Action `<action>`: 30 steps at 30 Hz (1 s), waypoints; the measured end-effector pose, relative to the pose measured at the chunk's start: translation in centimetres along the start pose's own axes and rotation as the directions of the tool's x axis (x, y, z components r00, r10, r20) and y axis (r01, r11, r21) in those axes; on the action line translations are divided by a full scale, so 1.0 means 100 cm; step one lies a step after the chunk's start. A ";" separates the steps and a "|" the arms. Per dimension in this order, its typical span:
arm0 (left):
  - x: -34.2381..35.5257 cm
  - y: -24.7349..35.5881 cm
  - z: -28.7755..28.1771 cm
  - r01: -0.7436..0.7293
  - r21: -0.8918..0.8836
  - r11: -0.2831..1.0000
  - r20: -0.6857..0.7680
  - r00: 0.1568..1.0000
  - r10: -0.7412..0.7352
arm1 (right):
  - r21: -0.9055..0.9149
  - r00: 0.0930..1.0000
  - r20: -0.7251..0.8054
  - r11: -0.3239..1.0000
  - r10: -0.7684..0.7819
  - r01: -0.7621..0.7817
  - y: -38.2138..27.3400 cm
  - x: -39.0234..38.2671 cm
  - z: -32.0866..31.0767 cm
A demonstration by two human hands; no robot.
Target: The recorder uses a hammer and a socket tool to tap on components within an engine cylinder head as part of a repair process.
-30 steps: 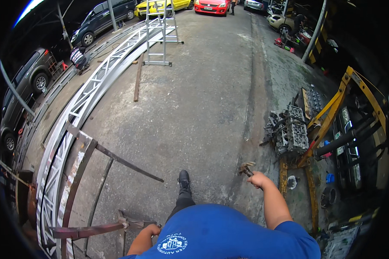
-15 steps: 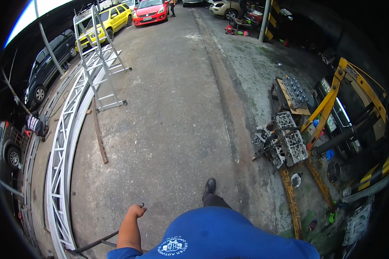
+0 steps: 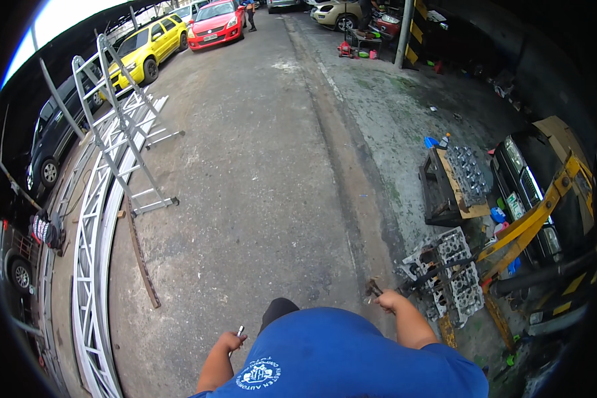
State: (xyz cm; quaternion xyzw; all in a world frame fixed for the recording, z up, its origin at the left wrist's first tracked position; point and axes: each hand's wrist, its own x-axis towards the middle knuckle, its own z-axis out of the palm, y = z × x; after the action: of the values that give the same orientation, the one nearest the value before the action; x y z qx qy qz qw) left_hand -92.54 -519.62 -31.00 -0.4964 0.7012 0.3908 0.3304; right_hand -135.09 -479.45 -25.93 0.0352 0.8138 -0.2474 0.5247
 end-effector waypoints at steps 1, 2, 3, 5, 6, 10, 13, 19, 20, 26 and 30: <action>0.012 0.015 -0.011 -0.001 0.001 1.000 0.006 1.000 0.001 | 0.015 0.996 -0.048 0.997 -0.072 0.073 -0.048 0.000 -0.024; 0.025 0.030 -0.024 0.002 -0.002 1.000 0.038 0.999 -0.002 | 0.039 0.983 -0.109 0.988 -0.145 0.150 -0.087 0.001 -0.045; 0.041 0.043 -0.037 -0.001 0.009 1.000 0.073 0.997 0.001 | 0.086 0.971 -0.191 0.983 -0.141 0.160 -0.107 0.022 -0.063; 0.079 0.052 -0.061 -0.023 0.073 0.997 0.135 0.991 0.013 | 0.035 0.950 -0.235 0.975 -0.205 0.219 -0.160 0.032 -0.093; 0.101 0.067 -0.083 -0.053 0.123 0.991 0.193 0.981 0.029 | 0.076 0.944 -0.262 0.971 -0.201 0.228 -0.179 0.040 -0.102; 0.181 0.160 -0.206 -0.175 0.384 0.907 0.303 0.951 0.055 | 0.142 0.978 -0.205 0.987 -0.050 0.080 -0.200 0.097 -0.105; 0.233 0.254 -0.276 -0.272 0.501 0.822 0.371 0.925 0.080 | -0.112 0.953 -0.121 0.951 0.276 -0.289 -0.178 0.126 -0.084; 0.330 0.407 -0.409 -0.168 0.541 0.824 0.149 0.983 0.103 | -0.183 0.846 0.164 0.858 0.507 -0.479 -0.074 0.135 -0.007; 0.342 0.446 -0.429 -0.181 0.511 0.841 0.082 0.983 0.162 | -0.135 0.841 0.176 0.859 0.511 -0.494 -0.078 0.142 0.013; 0.375 0.642 -0.456 -0.287 0.256 0.923 -0.071 0.947 0.315 | 0.081 0.833 0.223 0.842 0.507 -0.534 -0.078 0.212 0.011; 0.379 0.726 -0.437 -0.507 0.373 0.777 0.090 0.854 0.513 | 0.213 0.840 0.243 0.818 0.484 -0.534 -0.130 0.297 -0.095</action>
State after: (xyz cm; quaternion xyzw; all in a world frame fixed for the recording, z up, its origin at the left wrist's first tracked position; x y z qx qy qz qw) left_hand -176.10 -559.86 -26.44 -0.2171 0.8744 0.3165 0.2968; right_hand -160.46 -492.63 -43.97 0.3016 0.6821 -0.2093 0.6324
